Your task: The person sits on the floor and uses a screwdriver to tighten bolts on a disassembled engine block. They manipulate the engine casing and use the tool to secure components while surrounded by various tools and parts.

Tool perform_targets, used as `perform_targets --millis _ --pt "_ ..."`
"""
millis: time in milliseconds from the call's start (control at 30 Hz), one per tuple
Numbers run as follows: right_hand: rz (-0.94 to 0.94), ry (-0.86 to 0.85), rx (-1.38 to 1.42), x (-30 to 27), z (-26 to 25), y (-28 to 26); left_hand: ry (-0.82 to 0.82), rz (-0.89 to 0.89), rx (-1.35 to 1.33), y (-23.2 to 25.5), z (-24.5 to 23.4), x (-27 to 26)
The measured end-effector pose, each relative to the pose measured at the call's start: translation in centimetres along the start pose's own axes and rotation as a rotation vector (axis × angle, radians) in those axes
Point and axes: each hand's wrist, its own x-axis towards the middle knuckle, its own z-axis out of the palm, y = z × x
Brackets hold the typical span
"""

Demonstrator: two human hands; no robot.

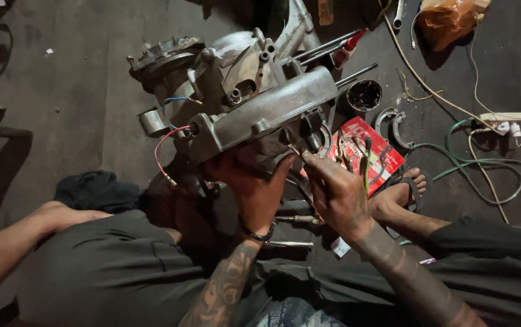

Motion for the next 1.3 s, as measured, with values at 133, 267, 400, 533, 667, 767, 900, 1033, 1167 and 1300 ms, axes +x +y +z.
perform_targets --millis 133,267,400,533,667,767,900,1033,1167,1300 --pt "-0.007 -0.008 -0.01 -0.2 0.1 0.3 -0.012 0.014 0.022 0.1 0.0 0.2" --pt "0.019 -0.008 0.108 -0.4 0.3 0.6 -0.027 0.028 0.042 0.1 -0.1 0.3" --pt "0.011 -0.025 0.102 -1.0 0.7 1.7 -0.054 0.049 0.06 0.2 -0.1 0.5" --pt "-0.039 -0.067 0.107 -1.0 0.5 2.5 -0.075 0.054 0.072 0.2 -0.1 0.0" --pt "-0.013 -0.071 0.104 -0.9 0.2 2.6 -0.015 -0.069 -0.059 0.7 -0.1 -0.6" --pt "0.009 -0.096 0.052 -2.4 1.2 4.1 -0.036 -0.189 -0.165 1.0 -0.1 -0.5" --pt "0.054 -0.221 -0.016 -4.1 3.3 5.5 -0.095 -0.305 -0.175 2.0 0.3 0.7" --pt "0.071 -0.165 0.027 -3.3 2.3 4.3 -0.094 -0.37 -0.174 1.5 0.2 0.0" --pt "0.101 -0.075 0.116 -2.0 0.5 2.5 0.006 -0.281 -0.001 1.3 0.1 -0.5" --pt "0.041 0.003 0.077 -1.5 0.8 2.3 -0.019 -0.281 -0.087 1.5 -0.2 -0.3"
